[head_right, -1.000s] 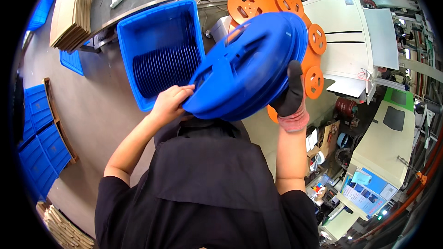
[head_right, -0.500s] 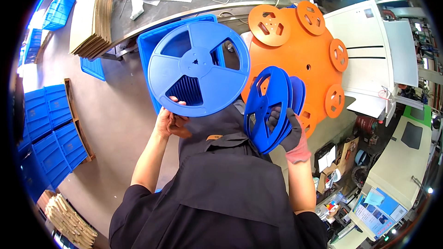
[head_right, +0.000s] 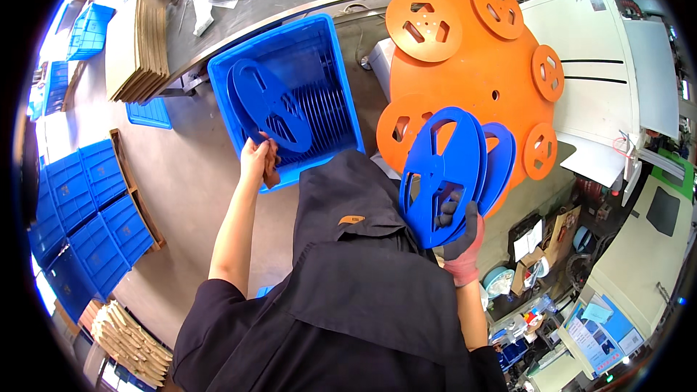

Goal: The person wipes blue plastic reel-like parts with a brown cloth, then places them into a blue bin. The person handles the parts one at a time, wiping both sides before stacking them in the bin.

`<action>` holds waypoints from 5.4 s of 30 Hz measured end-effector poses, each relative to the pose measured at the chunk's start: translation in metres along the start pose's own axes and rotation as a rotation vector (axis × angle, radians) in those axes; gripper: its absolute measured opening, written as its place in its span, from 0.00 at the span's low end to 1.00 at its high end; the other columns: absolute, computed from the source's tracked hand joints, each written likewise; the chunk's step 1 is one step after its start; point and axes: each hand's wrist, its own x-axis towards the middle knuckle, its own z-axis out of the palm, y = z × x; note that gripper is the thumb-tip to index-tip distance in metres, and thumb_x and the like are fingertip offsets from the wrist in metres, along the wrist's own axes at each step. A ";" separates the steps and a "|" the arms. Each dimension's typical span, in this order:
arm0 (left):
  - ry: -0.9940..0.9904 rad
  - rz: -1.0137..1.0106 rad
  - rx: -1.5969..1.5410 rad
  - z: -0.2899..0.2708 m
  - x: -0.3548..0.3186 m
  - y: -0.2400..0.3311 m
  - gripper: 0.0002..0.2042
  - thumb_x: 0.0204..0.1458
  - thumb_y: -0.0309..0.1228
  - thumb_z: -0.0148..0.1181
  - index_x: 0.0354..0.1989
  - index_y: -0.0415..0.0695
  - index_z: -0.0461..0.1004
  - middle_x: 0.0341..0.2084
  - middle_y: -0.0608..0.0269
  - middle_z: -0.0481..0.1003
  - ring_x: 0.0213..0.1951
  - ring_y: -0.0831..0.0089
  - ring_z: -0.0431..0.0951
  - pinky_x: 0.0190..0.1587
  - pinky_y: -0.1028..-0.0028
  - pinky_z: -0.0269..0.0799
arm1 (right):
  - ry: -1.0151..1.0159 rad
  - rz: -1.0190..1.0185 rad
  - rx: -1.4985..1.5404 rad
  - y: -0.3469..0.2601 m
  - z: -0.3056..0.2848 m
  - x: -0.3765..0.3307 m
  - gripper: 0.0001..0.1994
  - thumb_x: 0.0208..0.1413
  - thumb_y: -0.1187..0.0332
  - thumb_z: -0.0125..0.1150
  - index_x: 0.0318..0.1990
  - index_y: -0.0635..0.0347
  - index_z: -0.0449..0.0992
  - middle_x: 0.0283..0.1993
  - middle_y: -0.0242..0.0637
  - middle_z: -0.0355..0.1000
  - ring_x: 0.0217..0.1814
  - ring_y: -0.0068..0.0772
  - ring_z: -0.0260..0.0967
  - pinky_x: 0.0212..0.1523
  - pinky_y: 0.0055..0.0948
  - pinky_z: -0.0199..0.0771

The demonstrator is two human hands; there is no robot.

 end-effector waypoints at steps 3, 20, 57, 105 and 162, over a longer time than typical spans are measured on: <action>0.067 0.010 0.046 0.010 0.047 -0.023 0.05 0.57 0.22 0.47 0.40 0.42 0.67 0.23 0.61 0.72 0.16 0.75 0.69 0.19 0.73 0.69 | -0.014 -0.027 -0.048 -0.001 -0.012 0.010 0.22 0.66 0.52 0.44 0.49 0.67 0.69 0.31 0.33 0.69 0.28 0.23 0.63 0.34 0.27 0.68; -0.045 -0.077 0.566 0.094 0.138 -0.093 0.22 0.56 0.29 0.57 0.60 0.45 0.63 0.42 0.58 0.74 0.44 0.66 0.75 0.44 0.67 0.72 | 0.005 -0.051 -0.223 -0.018 -0.015 0.030 0.25 0.64 0.50 0.46 0.47 0.69 0.70 0.22 0.29 0.60 0.21 0.20 0.55 0.26 0.25 0.63; -0.184 1.062 0.679 0.042 -0.097 0.000 0.15 0.48 0.19 0.55 0.46 0.42 0.73 0.47 0.53 0.75 0.47 0.59 0.75 0.45 0.69 0.73 | -0.750 0.156 0.541 0.023 0.042 -0.045 0.24 0.59 0.41 0.45 0.50 0.48 0.69 0.24 0.23 0.58 0.20 0.23 0.52 0.29 0.26 0.55; -0.570 -0.093 -0.653 -0.042 -0.062 0.015 0.16 0.52 0.32 0.61 0.48 0.39 0.72 0.39 0.54 0.77 0.40 0.68 0.79 0.40 0.77 0.77 | -0.177 -0.042 -0.712 -0.026 -0.010 0.017 0.19 0.60 0.53 0.52 0.42 0.62 0.75 0.35 0.37 0.75 0.22 0.17 0.67 0.19 0.16 0.56; -0.146 1.028 0.530 0.093 -0.076 0.041 0.18 0.53 0.19 0.51 0.53 0.44 0.70 0.49 0.51 0.73 0.57 0.54 0.70 0.63 0.56 0.60 | -0.347 0.107 0.264 0.049 0.093 -0.006 0.16 0.61 0.48 0.52 0.34 0.50 0.71 0.23 0.24 0.64 0.20 0.21 0.57 0.18 0.20 0.54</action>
